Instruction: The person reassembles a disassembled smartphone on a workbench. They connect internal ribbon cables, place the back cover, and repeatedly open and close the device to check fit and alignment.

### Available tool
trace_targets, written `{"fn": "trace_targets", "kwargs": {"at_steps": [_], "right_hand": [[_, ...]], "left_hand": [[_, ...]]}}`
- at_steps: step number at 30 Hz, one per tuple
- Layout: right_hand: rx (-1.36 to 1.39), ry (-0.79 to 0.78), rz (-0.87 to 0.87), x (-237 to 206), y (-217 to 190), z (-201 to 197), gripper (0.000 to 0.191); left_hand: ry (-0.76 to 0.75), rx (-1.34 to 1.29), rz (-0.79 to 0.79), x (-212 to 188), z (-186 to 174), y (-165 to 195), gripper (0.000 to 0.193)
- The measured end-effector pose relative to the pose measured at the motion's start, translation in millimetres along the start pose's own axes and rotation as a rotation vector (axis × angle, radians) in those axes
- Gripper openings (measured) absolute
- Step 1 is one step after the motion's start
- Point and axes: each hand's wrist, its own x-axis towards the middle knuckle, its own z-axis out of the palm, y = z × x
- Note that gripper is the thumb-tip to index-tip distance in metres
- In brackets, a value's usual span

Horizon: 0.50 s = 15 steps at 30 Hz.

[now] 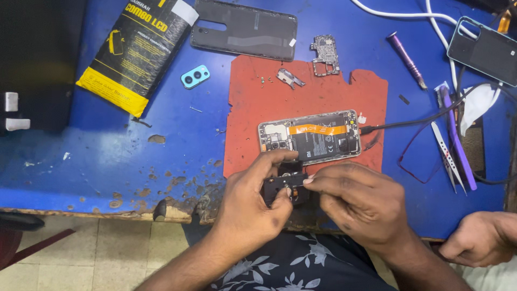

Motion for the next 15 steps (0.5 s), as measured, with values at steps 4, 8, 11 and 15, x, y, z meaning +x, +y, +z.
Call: {"fn": "trace_targets", "kwargs": {"at_steps": [4, 8, 11, 15], "right_hand": [[-0.052, 0.000, -0.059, 1.2, -0.7, 0.3, 0.024], [-0.039, 0.009, -0.069, 2.0, -1.8, 0.8, 0.024], [-0.047, 0.017, -0.072, 2.4, -2.7, 1.0, 0.023], [-0.065, 0.015, -0.089, 2.6, -3.1, 1.7, 0.023]], "left_hand": [[-0.034, -0.035, -0.131, -0.2, -0.7, 0.8, 0.052], [-0.030, -0.026, -0.123, -0.7, -0.5, 0.1, 0.052], [-0.009, -0.016, -0.032, -0.5, 0.2, -1.8, 0.051], [-0.005, 0.000, -0.057, -1.6, 0.6, -2.9, 0.051]]}}
